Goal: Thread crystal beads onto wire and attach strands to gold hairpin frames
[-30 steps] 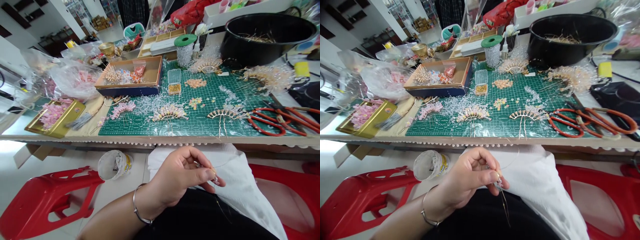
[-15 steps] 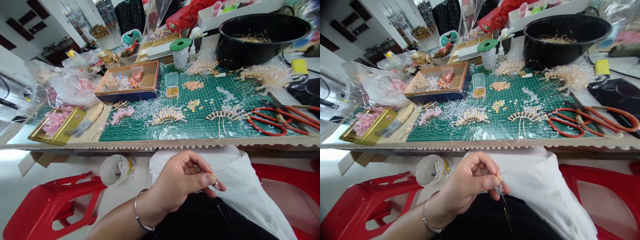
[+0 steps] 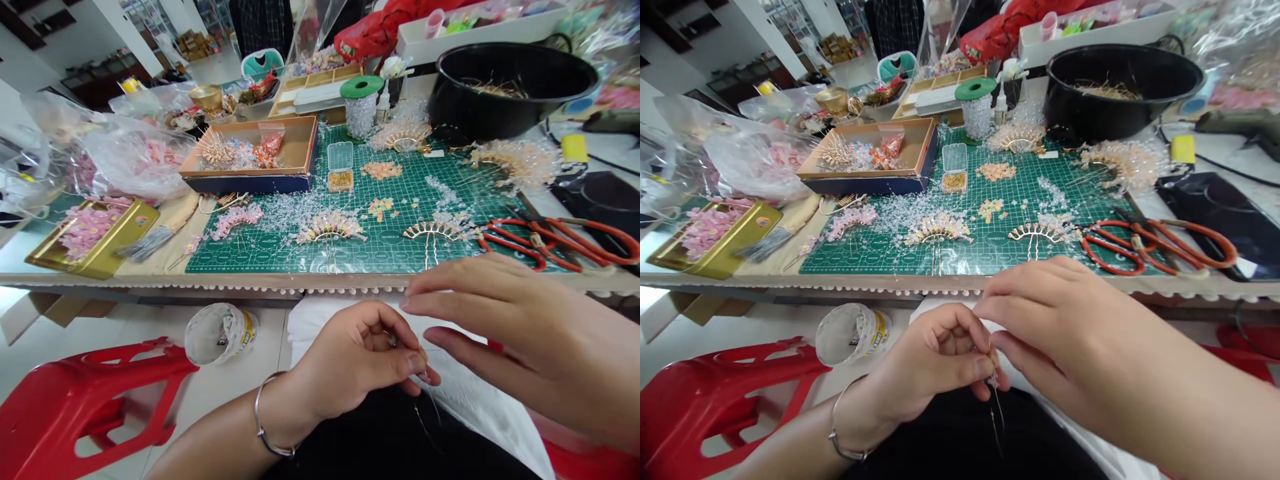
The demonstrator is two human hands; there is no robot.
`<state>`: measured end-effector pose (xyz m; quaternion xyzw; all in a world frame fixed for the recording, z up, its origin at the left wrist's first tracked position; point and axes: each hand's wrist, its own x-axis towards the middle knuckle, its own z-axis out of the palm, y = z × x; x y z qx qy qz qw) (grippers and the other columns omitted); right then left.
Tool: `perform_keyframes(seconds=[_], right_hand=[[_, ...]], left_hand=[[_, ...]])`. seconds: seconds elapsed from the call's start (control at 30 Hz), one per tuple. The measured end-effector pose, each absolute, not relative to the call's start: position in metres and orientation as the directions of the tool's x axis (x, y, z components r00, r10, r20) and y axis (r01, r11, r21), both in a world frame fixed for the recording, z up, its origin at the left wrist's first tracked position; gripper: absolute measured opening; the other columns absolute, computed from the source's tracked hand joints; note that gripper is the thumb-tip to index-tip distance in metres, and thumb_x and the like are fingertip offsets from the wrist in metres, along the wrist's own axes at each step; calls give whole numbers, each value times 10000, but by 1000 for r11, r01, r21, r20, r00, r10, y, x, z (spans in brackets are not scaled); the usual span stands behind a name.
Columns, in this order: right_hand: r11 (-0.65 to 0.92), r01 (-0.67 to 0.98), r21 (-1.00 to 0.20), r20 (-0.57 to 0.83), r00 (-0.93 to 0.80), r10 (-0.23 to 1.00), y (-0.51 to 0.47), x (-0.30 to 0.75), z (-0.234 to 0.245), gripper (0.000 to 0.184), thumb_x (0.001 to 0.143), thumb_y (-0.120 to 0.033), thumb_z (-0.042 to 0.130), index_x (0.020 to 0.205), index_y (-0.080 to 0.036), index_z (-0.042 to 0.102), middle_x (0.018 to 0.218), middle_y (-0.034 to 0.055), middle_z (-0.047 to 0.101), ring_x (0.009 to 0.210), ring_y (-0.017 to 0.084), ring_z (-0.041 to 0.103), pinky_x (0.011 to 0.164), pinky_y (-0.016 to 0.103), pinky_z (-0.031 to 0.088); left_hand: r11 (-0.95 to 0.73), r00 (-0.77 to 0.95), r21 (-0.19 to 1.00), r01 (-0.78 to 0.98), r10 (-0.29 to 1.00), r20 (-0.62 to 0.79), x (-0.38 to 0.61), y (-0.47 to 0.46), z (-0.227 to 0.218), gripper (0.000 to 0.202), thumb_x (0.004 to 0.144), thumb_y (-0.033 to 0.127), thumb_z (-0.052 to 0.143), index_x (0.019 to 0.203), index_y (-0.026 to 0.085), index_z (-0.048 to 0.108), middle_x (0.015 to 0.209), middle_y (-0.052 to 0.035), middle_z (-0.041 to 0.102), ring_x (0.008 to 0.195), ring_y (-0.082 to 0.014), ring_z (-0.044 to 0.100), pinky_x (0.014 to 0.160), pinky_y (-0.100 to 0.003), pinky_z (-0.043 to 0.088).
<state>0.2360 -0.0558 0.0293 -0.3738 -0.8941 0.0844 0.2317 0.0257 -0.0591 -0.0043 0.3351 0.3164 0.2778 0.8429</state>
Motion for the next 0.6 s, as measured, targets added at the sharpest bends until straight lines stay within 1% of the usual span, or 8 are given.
perform_keyframes(seconds=[0.03, 0.13, 0.2, 0.23, 0.3, 0.43, 0.5, 0.6], right_hand=[[716, 602, -354, 296, -653, 697, -50, 235, 33, 193, 980, -279, 511, 1029, -280, 698, 1069, 42, 709, 1000, 238, 663, 803, 383, 530], [635, 591, -497, 170, -652, 739, -46, 235, 35, 134, 967, -294, 551, 907, -279, 669, 991, 12, 677, 922, 205, 638, 741, 327, 523], [593, 572, -567, 119, -655, 746, -47, 235, 36, 167, 962, -303, 575, 807, -260, 620, 908, -2, 651, 857, 183, 616, 693, 293, 510], [594, 562, -576, 115, -664, 739, -47, 234, 36, 199, 965, -300, 571, 775, -249, 597, 871, -2, 637, 823, 176, 604, 674, 286, 501], [649, 546, -529, 155, -690, 707, -45, 231, 36, 227, 979, -264, 528, 762, -229, 587, 844, 14, 624, 789, 176, 589, 673, 299, 493], [751, 587, -300, 332, -674, 660, -31, 230, 35, 238, 982, -203, 456, 801, -204, 612, 896, 69, 651, 834, 215, 598, 745, 381, 499], [730, 653, -201, 402, -624, 670, -21, 236, 36, 245, 991, -229, 450, 814, -202, 618, 904, 77, 656, 865, 222, 607, 778, 397, 506], [662, 742, -101, 483, -545, 685, -12, 250, 39, 252, 1002, -267, 446, 851, -192, 634, 926, 93, 645, 940, 230, 614, 849, 414, 502]], left_hand=[[630, 652, 736, -247, 670, -355, 26, -60, -5, 288, 764, 263, 829, 835, 151, 574, 694, 1, 653, 743, -159, 727, 612, -206, 531], [664, 660, 712, -230, 644, -387, 26, -61, -7, 288, 747, 250, 837, 833, 153, 580, 698, 7, 652, 742, -164, 730, 602, -208, 530], [674, 671, 703, -228, 632, -388, 26, -61, -8, 284, 741, 242, 838, 830, 150, 584, 706, 5, 655, 731, -163, 728, 594, -207, 533], [677, 681, 699, -231, 626, -381, 26, -60, -9, 282, 740, 239, 837, 828, 149, 584, 701, 3, 655, 722, -162, 727, 589, -207, 534], [678, 696, 697, -232, 616, -368, 26, -59, -9, 279, 739, 229, 833, 821, 147, 579, 684, 2, 653, 703, -161, 725, 578, -203, 535], [692, 693, 693, -200, 600, -400, 26, -58, -8, 305, 717, 232, 852, 807, 142, 575, 685, -4, 650, 689, -164, 725, 552, -196, 536], [705, 693, 684, -187, 588, -416, 26, -58, -7, 324, 698, 251, 867, 807, 137, 584, 685, -10, 651, 688, -169, 723, 546, -199, 537], [710, 690, 676, -197, 590, -419, 26, -59, -7, 314, 692, 246, 864, 804, 133, 592, 693, -14, 655, 689, -171, 722, 552, -205, 539]])
